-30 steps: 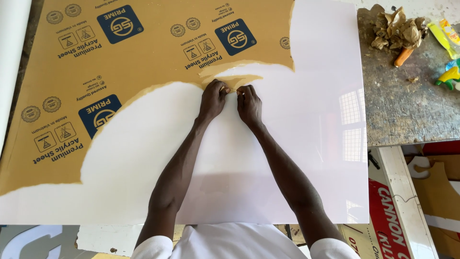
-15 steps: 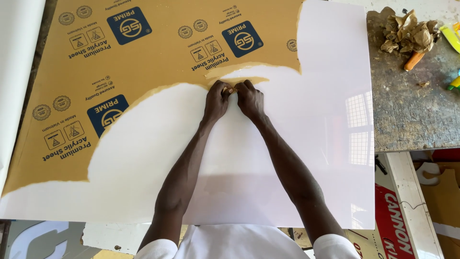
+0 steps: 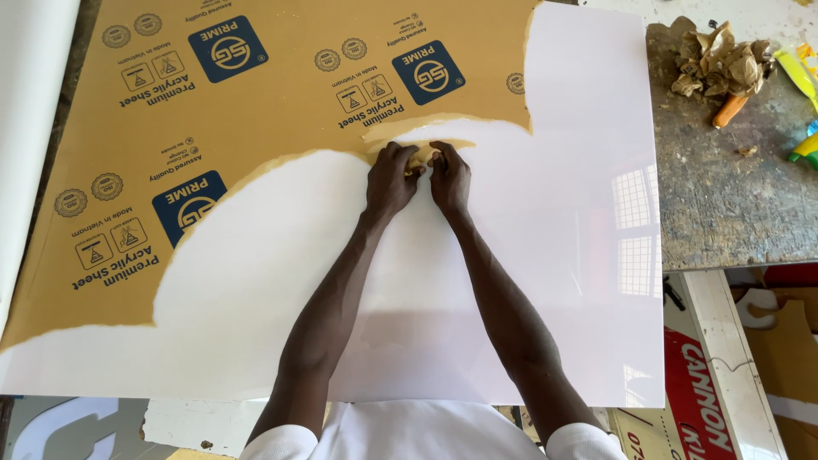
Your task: Removing the protective paper masking from a large acrylic sheet by hand.
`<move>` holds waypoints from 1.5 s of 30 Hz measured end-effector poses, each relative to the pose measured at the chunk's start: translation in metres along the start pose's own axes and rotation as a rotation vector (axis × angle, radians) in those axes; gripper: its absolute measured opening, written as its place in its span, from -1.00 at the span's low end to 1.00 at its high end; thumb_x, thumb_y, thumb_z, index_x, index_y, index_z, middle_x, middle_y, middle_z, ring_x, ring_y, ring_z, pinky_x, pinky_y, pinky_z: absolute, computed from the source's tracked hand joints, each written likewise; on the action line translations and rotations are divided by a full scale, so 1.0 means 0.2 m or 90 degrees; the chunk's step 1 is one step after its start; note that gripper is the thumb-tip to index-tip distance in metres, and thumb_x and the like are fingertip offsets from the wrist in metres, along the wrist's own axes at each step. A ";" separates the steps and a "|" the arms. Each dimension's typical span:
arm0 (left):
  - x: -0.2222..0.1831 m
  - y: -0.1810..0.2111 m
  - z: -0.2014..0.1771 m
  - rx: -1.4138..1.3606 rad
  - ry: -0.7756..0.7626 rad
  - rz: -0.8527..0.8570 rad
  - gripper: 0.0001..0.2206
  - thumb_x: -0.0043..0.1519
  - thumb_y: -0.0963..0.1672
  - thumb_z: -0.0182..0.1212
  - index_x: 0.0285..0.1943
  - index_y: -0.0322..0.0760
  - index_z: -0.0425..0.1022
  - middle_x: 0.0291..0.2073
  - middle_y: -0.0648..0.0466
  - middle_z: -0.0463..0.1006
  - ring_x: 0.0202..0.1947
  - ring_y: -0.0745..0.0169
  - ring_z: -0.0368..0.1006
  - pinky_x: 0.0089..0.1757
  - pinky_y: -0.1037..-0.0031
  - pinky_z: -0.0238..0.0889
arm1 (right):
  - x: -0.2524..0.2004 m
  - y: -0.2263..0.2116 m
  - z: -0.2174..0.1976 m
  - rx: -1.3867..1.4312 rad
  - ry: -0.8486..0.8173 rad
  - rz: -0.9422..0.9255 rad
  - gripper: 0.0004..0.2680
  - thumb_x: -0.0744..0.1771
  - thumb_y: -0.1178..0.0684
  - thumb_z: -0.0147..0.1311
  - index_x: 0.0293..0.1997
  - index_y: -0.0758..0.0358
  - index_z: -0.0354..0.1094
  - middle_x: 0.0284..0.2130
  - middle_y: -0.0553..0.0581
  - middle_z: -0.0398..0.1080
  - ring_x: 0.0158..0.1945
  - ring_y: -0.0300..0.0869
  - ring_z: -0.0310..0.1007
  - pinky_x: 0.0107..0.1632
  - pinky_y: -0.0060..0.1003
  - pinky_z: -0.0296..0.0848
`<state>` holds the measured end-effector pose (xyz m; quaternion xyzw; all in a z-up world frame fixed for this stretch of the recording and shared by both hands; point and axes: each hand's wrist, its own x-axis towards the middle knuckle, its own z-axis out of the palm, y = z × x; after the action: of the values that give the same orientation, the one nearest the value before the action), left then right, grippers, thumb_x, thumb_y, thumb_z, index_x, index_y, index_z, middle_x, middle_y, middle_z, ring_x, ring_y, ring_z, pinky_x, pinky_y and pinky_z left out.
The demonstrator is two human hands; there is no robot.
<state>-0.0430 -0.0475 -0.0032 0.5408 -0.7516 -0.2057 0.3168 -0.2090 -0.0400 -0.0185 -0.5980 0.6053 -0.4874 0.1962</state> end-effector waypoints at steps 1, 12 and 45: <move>0.00 -0.02 0.03 -0.001 -0.003 0.001 -0.64 0.40 -0.05 0.48 0.33 -0.13 0.56 -0.02 0.07 0.49 0.08 -0.04 0.55 0.03 0.05 0.60 | -0.01 0.01 0.00 -0.001 0.002 0.002 -0.84 0.54 0.08 0.01 0.18 0.07 0.56 -0.38 0.10 0.64 -0.38 0.00 0.65 -0.12 0.03 0.60; 0.05 -0.08 0.07 0.003 0.044 0.053 -0.88 0.55 -0.07 0.22 0.00 -0.13 0.49 -0.20 0.15 0.48 -0.11 0.00 0.66 -0.12 0.09 0.64 | -0.02 0.04 0.03 -0.005 0.076 0.016 -0.88 0.51 0.13 -0.06 0.16 0.05 0.36 -0.42 0.01 0.57 -0.37 -0.08 0.62 -0.10 -0.03 0.59; -0.22 -0.16 -0.89 -1.044 0.559 -0.093 -0.80 0.41 0.06 0.41 -0.12 0.02 0.57 -0.14 0.23 0.71 -0.11 0.35 0.75 -0.12 0.64 0.62 | 0.02 0.03 0.02 -0.013 0.056 0.031 -0.91 0.44 0.12 0.08 -0.02 0.06 0.51 -0.46 0.13 0.59 -0.36 0.12 0.59 -0.16 0.07 0.55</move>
<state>0.1126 -0.0110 0.0908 0.2233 -0.1483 -0.4687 0.8417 -0.2087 -0.0455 -0.0236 -0.5633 0.6326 -0.5018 0.1750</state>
